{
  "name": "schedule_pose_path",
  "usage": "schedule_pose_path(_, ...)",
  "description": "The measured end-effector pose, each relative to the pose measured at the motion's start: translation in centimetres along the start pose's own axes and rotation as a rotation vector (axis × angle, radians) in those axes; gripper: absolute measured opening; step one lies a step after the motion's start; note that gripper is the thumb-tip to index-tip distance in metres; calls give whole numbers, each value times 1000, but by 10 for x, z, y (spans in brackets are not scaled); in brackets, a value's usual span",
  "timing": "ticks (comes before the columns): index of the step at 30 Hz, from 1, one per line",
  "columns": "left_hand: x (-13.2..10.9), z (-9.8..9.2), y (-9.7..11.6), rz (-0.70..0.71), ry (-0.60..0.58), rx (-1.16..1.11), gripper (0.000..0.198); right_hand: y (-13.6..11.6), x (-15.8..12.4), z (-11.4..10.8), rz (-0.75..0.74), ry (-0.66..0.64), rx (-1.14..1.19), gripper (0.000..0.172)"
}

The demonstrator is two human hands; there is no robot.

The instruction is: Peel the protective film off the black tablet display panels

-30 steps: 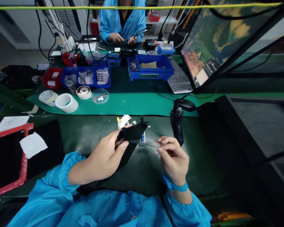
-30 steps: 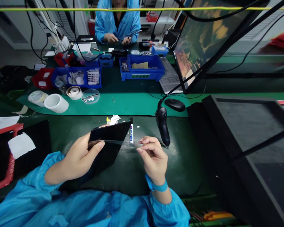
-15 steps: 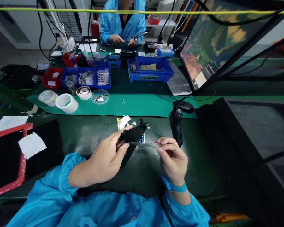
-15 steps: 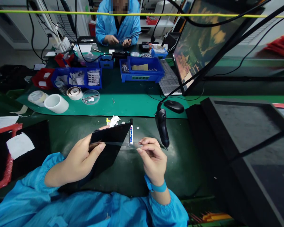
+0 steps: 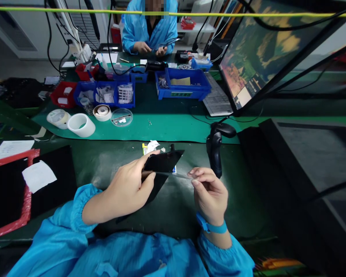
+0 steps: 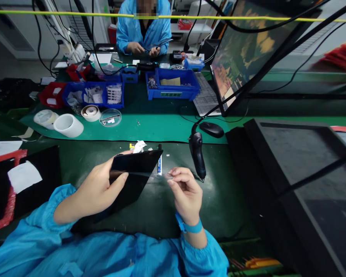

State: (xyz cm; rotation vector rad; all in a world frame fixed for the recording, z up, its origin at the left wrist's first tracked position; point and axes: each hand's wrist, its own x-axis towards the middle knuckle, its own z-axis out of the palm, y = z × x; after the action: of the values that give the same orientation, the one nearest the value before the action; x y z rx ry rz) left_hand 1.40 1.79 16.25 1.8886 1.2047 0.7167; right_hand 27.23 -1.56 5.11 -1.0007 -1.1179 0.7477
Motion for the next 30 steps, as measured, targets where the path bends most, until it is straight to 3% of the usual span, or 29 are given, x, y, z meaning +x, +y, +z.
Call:
schedule_pose_path(4, 5, -5, -7, -69, -75, -69, 49, 1, -1, -1, -5, 30, 25, 14)
schedule_pose_path(9, 13, -2, -16, -22, -67, -487, 54, -4, -4, -8, -63, 53, 69, 11)
schedule_pose_path(13, 16, -2, -10, -35, -121, -742, 55, -10, -3, -11, -96, 51, 90, 10)
schedule_pose_path(30, 16, -5, -7, -89, -163, -800, 57, -11, 0, -10, -110, 27, 76, 12)
